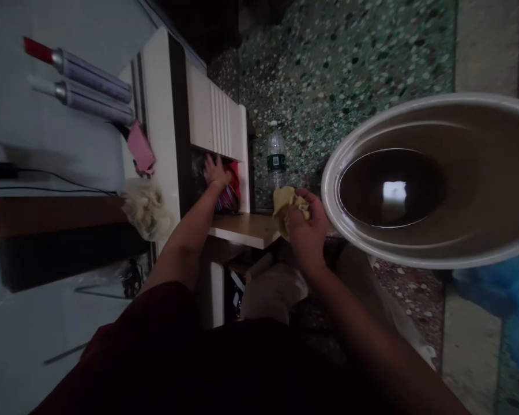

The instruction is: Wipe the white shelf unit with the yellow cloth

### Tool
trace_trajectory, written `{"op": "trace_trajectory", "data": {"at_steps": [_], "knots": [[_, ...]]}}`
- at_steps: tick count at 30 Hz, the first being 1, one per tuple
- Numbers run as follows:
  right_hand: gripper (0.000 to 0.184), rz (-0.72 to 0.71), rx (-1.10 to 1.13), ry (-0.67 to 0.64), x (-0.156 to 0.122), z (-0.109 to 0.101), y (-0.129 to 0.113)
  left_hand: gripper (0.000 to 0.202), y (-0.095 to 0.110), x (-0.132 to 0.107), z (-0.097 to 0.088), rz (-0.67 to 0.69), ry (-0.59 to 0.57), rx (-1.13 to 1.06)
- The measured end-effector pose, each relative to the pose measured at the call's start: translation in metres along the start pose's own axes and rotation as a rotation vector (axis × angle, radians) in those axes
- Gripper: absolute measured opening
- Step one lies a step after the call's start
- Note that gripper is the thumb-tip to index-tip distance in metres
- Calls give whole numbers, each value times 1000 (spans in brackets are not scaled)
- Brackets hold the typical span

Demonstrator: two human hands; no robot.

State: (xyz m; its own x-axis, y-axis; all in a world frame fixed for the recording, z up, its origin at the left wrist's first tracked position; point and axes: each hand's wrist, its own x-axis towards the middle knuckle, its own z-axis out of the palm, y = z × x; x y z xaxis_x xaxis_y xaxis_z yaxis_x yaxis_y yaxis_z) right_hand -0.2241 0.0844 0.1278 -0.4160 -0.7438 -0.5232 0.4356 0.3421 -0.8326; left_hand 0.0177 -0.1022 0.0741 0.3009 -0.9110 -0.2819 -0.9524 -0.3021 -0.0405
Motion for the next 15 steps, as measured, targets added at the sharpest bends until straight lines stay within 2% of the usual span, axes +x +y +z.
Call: {"op": "trace_trajectory", "data": {"at_steps": [2,4,6,9,10,12,14,15], "knots": [[34,-38,-21,6,3,-4,6,61,2,-27,1,97,-149,41],[39,-63,-38,24,10,-8,13,49,-2,-62,-4,184,-267,-47],[42,-35,2,51,22,-6,22,43,-12,-99,-20,285,-225,-187],[39,76,127,62,48,7,40,43,-32,-136,-61,384,-5,-224],[36,109,148,47,57,14,48,46,-39,-138,-76,379,60,-190],[27,185,123,-4,73,31,65,56,-53,-123,-100,351,157,-113],[19,246,22,-77,88,52,82,73,-66,-91,-114,311,202,-59],[18,219,-36,-120,96,64,89,81,-71,-73,-116,286,204,-44]]}}
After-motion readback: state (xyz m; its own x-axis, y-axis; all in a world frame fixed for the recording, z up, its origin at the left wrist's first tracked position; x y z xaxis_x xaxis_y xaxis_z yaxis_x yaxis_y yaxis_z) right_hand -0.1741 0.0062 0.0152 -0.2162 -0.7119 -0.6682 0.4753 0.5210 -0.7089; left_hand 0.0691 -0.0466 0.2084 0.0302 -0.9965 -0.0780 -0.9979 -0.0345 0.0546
